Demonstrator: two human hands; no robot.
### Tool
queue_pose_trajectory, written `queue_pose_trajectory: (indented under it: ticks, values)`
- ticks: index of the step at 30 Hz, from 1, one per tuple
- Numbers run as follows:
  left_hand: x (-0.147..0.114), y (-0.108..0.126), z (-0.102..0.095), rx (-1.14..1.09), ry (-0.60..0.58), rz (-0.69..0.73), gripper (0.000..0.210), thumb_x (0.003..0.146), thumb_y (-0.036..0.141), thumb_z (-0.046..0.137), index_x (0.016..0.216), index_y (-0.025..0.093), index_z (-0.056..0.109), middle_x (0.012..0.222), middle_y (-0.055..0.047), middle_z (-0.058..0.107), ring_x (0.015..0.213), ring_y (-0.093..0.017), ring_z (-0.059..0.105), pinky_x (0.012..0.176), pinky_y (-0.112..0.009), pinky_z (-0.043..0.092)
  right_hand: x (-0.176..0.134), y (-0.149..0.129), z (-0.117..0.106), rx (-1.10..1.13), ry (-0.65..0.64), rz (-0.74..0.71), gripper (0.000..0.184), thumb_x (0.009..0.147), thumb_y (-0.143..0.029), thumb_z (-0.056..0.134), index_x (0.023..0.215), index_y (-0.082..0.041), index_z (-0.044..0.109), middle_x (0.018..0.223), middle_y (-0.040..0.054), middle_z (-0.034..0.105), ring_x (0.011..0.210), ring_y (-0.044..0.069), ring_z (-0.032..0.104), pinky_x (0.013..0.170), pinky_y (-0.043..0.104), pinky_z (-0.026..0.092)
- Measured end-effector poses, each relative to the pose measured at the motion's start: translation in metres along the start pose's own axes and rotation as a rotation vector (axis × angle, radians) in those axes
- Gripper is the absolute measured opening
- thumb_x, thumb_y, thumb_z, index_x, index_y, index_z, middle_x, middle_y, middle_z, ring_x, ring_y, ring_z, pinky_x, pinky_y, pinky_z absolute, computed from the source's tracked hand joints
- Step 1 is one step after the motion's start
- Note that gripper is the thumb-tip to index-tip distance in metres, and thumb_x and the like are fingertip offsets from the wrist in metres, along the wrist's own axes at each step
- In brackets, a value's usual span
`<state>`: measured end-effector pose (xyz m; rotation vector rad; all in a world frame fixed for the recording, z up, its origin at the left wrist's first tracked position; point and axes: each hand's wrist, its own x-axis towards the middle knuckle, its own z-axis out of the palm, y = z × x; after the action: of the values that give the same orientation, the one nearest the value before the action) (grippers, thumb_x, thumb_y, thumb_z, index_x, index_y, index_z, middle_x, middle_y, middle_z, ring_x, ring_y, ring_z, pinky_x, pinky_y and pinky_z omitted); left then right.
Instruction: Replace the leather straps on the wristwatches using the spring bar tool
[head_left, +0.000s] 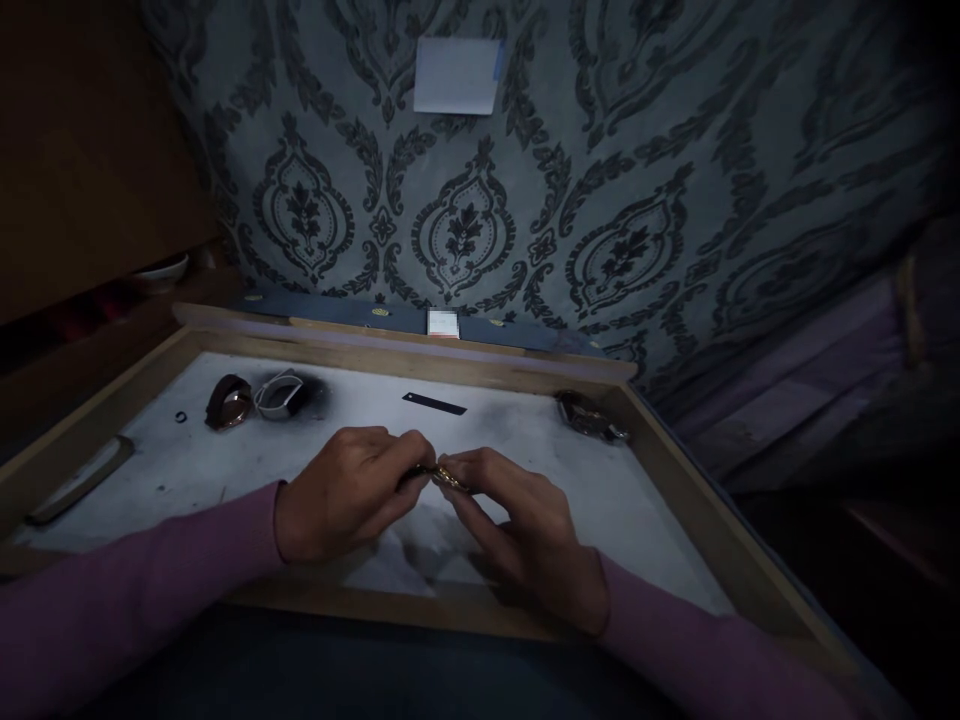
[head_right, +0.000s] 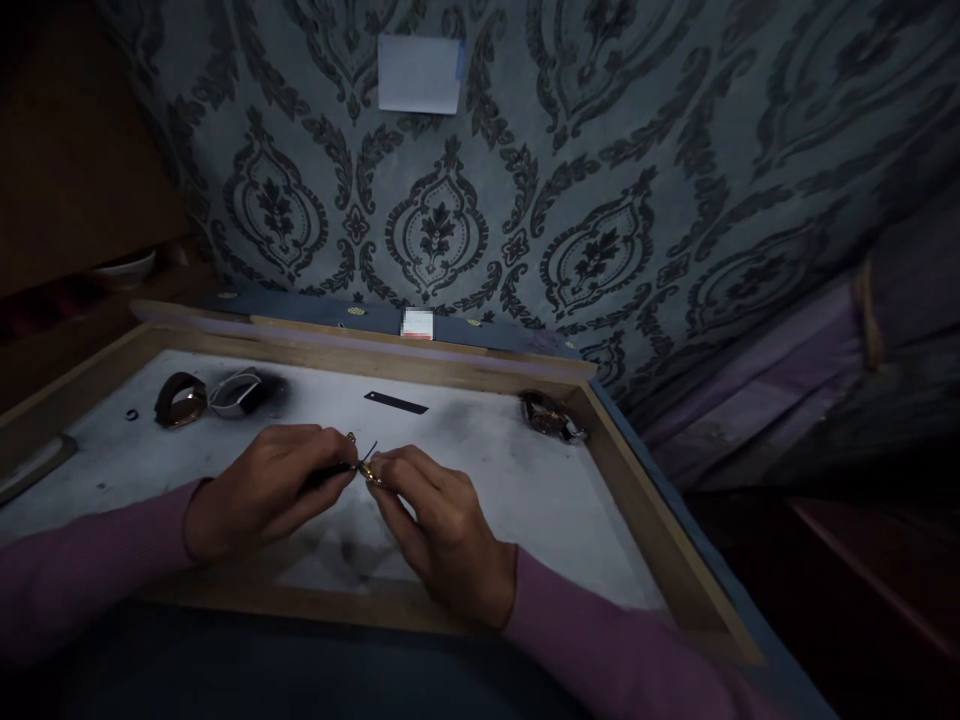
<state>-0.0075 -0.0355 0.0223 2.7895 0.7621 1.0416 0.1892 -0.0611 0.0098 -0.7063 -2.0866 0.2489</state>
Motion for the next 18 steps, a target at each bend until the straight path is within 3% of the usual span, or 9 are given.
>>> queue_pose_trajectory:
  ticks: [6, 13, 18]
  values:
    - [-0.0001, -0.0016, -0.0002, -0.077, -0.036, -0.054, 0.007, 0.093, 0.016, 0.046, 0.099, 0.015, 0.048, 0.082, -0.005, 0.064, 0.071, -0.016, 0.061, 0.063, -0.026, 0.047, 0.0004, -0.0013, -0.0038, -0.034, 0.042, -0.008, 0.017, 0.090, -0.005, 0.055, 0.100, -0.018, 0.062, 0.092, 0.0071, 0.069, 0.082, 0.015, 0.069, 0.070, 0.024, 0.059]
    - [0.0005, -0.0018, -0.0014, -0.133, -0.090, -0.028, 0.010, 0.094, 0.016, 0.044, 0.102, 0.016, 0.050, 0.083, -0.004, 0.065, 0.072, -0.015, 0.061, 0.065, -0.025, 0.047, -0.0007, -0.0001, -0.0054, -0.050, 0.039, -0.015, 0.019, 0.088, -0.003, 0.056, 0.099, -0.016, 0.064, 0.095, 0.0099, 0.069, 0.088, 0.016, 0.070, 0.073, 0.024, 0.059]
    - [0.0009, -0.0015, -0.0021, -0.116, -0.101, -0.035, 0.009, 0.095, 0.017, 0.042, 0.097, 0.016, 0.051, 0.078, -0.003, 0.063, 0.066, -0.015, 0.059, 0.061, -0.025, 0.045, 0.0007, -0.0005, -0.0046, -0.012, 0.016, 0.027, 0.017, 0.089, -0.005, 0.056, 0.100, -0.017, 0.063, 0.091, 0.0062, 0.069, 0.082, 0.014, 0.069, 0.071, 0.023, 0.058]
